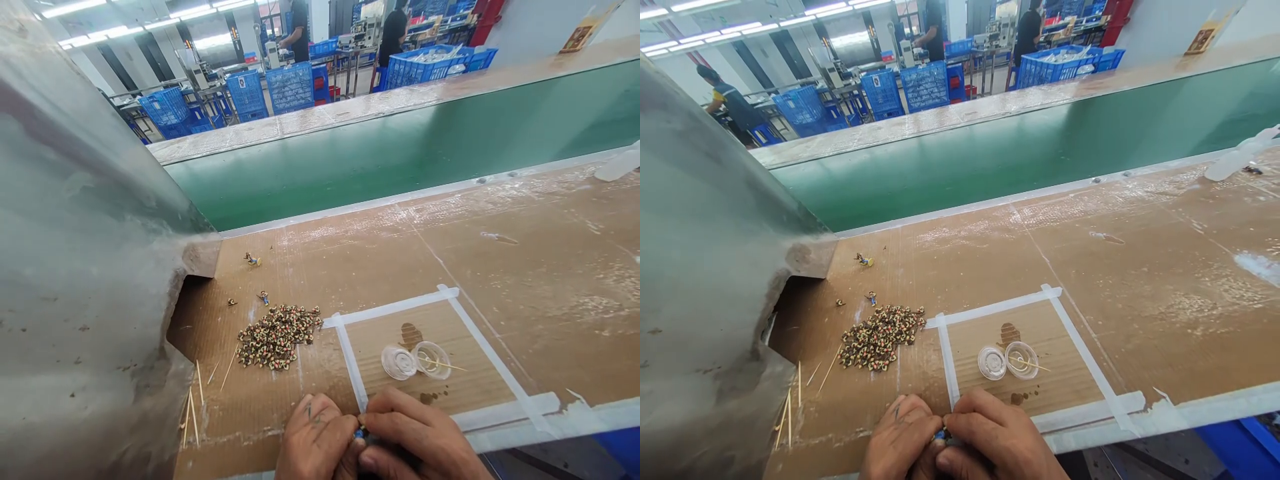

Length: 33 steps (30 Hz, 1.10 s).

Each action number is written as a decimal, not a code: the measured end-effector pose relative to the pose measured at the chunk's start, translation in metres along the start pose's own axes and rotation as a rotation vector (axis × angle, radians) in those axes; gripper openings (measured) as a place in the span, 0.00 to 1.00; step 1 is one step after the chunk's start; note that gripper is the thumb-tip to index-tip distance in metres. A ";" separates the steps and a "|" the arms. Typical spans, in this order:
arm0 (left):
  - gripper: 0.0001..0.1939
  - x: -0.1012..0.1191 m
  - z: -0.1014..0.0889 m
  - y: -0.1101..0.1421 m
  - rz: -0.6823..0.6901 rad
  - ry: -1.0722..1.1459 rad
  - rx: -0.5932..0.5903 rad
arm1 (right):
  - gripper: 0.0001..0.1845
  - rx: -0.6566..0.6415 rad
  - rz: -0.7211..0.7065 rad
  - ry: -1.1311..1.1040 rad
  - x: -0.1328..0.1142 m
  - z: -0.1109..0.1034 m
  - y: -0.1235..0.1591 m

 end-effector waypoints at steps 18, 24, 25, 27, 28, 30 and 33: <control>0.10 0.005 -0.002 0.000 -0.034 0.081 -0.037 | 0.08 0.049 -0.018 0.058 -0.005 -0.001 -0.004; 0.08 0.004 -0.001 0.003 -0.042 0.085 -0.033 | 0.08 0.078 -0.019 0.077 -0.006 0.002 -0.006; 0.08 0.004 -0.001 0.003 -0.049 0.091 -0.038 | 0.08 0.085 -0.016 0.080 -0.006 0.002 -0.007; 0.07 0.004 -0.001 0.004 -0.064 0.101 -0.048 | 0.08 0.090 -0.010 0.086 -0.007 0.002 -0.009; 0.07 0.005 -0.001 0.004 -0.067 0.101 -0.046 | 0.08 0.095 -0.007 0.088 -0.007 0.002 -0.009; 0.07 0.004 -0.001 0.004 -0.068 0.097 -0.033 | 0.08 0.101 -0.010 0.085 -0.007 0.002 -0.010; 0.08 0.004 0.000 0.003 -0.068 0.089 -0.016 | 0.08 0.107 -0.006 0.078 -0.006 0.003 -0.010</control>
Point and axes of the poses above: each hand's wrist, its own y-axis away from the middle knuckle, its own z-axis out of the palm, x = y × z, the point moved 1 cm from there along -y, towards the middle knuckle, and after that the axes turned 12 degrees about -z, right-handed, at the moved point
